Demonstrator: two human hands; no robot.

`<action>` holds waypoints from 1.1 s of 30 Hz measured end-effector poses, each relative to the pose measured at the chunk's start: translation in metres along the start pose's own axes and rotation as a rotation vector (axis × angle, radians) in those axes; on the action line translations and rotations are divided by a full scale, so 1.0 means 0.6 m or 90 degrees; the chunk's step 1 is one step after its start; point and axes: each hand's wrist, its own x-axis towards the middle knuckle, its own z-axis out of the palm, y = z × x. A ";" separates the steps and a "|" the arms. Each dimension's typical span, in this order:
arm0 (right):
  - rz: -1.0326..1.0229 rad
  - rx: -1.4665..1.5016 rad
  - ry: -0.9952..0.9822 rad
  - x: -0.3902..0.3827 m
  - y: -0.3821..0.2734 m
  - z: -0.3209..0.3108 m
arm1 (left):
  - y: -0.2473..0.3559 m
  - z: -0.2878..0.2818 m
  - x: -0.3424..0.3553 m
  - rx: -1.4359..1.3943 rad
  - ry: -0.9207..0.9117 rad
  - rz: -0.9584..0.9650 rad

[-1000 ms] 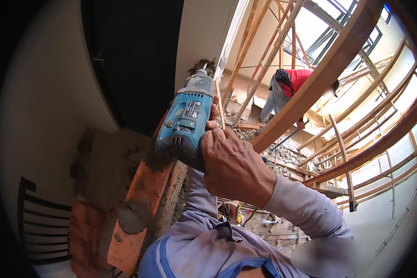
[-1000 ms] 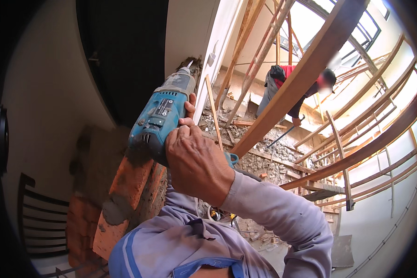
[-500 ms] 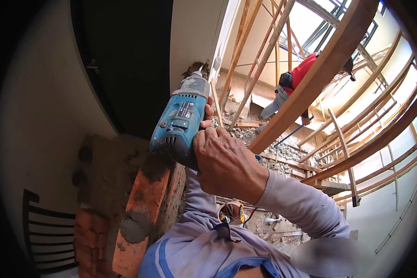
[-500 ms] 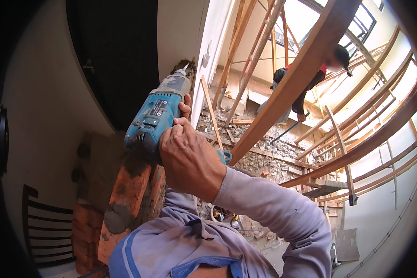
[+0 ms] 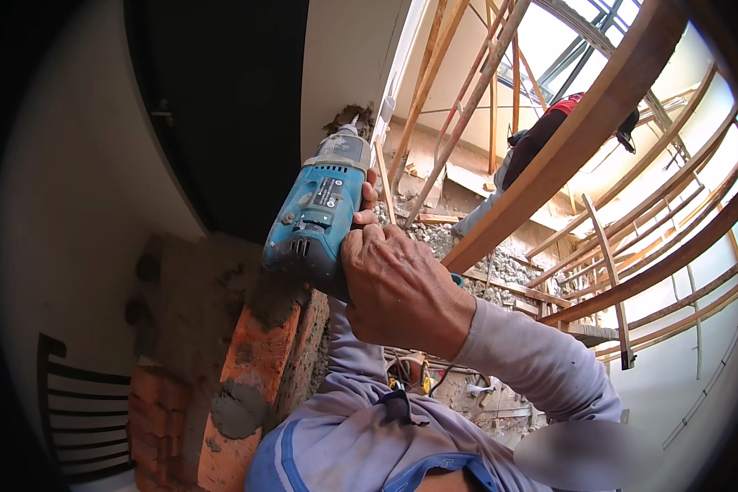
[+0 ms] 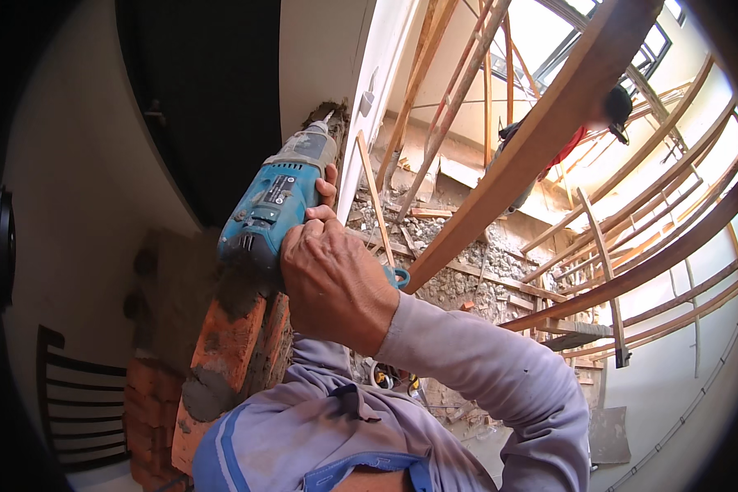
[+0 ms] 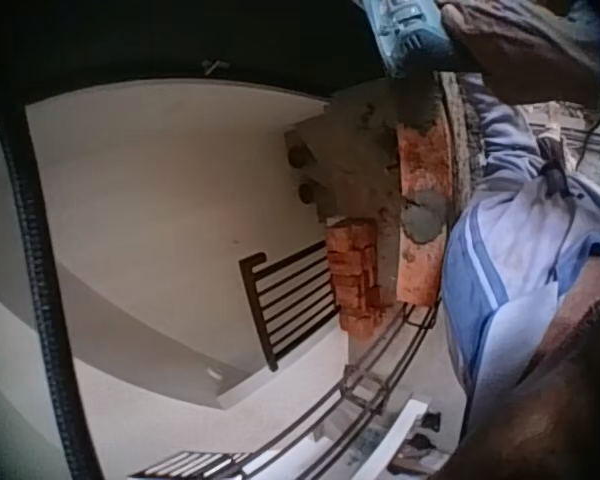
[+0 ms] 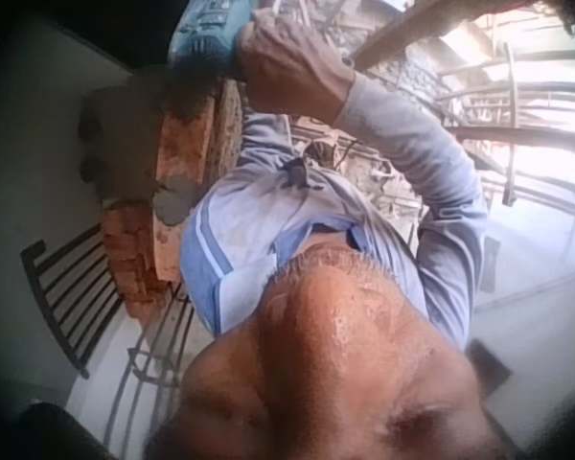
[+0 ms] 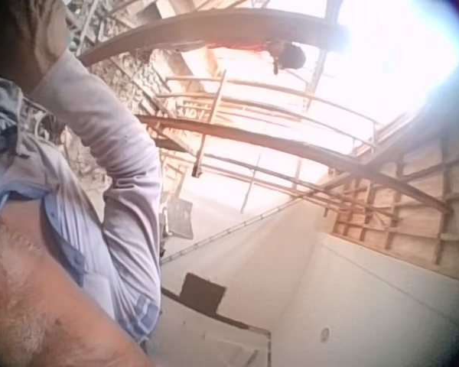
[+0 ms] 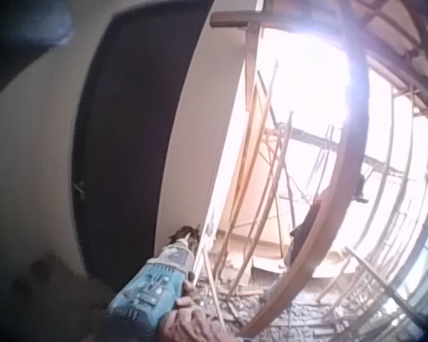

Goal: The person constructs a brick wall by applying mortar with a trowel, positioning bricks, and using a hammer to shape them. They use a power drill to bore holes into the adjacent wall for reinforcement and continue adding layers of bricks and mortar.

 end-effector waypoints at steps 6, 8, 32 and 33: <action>0.051 -0.041 0.006 0.006 0.004 0.017 | 0.009 -0.020 0.001 -0.001 -0.017 -0.030; 0.065 -0.012 -0.047 0.010 0.001 0.016 | 0.019 -0.018 0.008 0.021 -0.029 -0.039; 0.056 -0.010 0.311 -0.459 0.061 0.137 | -0.394 0.059 0.071 0.520 0.136 0.261; 0.123 0.207 0.271 -0.520 0.101 0.176 | -0.430 0.062 0.070 0.579 0.139 0.283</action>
